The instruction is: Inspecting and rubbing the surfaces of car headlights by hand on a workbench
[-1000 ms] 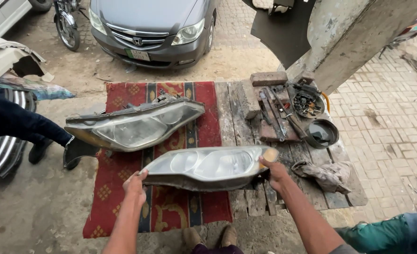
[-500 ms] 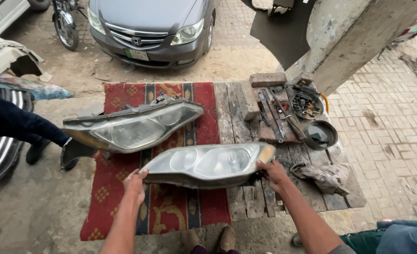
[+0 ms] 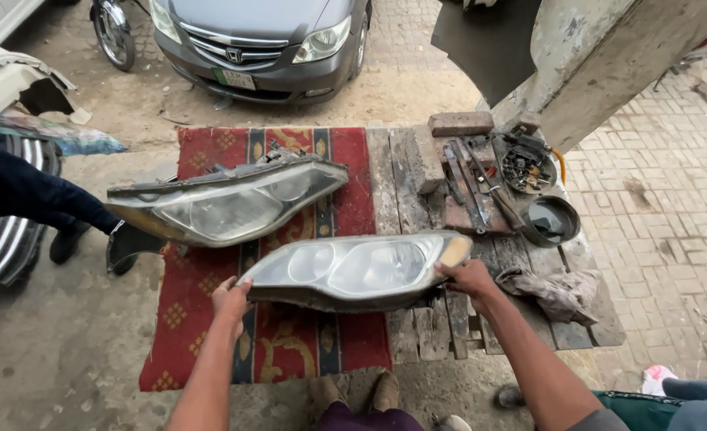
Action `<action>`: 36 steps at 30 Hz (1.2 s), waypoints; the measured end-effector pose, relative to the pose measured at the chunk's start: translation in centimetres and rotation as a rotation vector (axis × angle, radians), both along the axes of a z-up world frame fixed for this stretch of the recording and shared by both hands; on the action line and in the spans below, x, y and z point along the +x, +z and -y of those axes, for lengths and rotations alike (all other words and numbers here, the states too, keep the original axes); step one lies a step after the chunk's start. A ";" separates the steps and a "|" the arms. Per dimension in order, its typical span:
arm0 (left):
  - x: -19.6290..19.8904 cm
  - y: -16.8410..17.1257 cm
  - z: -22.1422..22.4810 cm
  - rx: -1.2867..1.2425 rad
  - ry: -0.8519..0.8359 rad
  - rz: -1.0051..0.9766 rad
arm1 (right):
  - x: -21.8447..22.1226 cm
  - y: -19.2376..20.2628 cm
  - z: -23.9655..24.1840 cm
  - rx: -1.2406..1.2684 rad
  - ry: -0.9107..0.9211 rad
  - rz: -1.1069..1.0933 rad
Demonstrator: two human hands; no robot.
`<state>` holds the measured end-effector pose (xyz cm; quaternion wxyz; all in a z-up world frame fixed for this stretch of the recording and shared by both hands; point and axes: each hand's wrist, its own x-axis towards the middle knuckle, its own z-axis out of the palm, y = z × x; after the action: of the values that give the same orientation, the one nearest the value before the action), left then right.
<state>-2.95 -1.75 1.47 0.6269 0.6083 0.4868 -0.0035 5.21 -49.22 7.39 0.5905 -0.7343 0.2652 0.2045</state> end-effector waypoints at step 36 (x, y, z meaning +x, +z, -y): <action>12.2 1.6 -17.6 -0.014 0.096 0.260 | -1.0 -2.6 -4.2 -0.584 0.011 0.023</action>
<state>9.24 15.81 3.05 0.6884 0.5751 0.4301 0.1019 4.24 -44.98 4.81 0.3561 -0.8768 0.3021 0.1144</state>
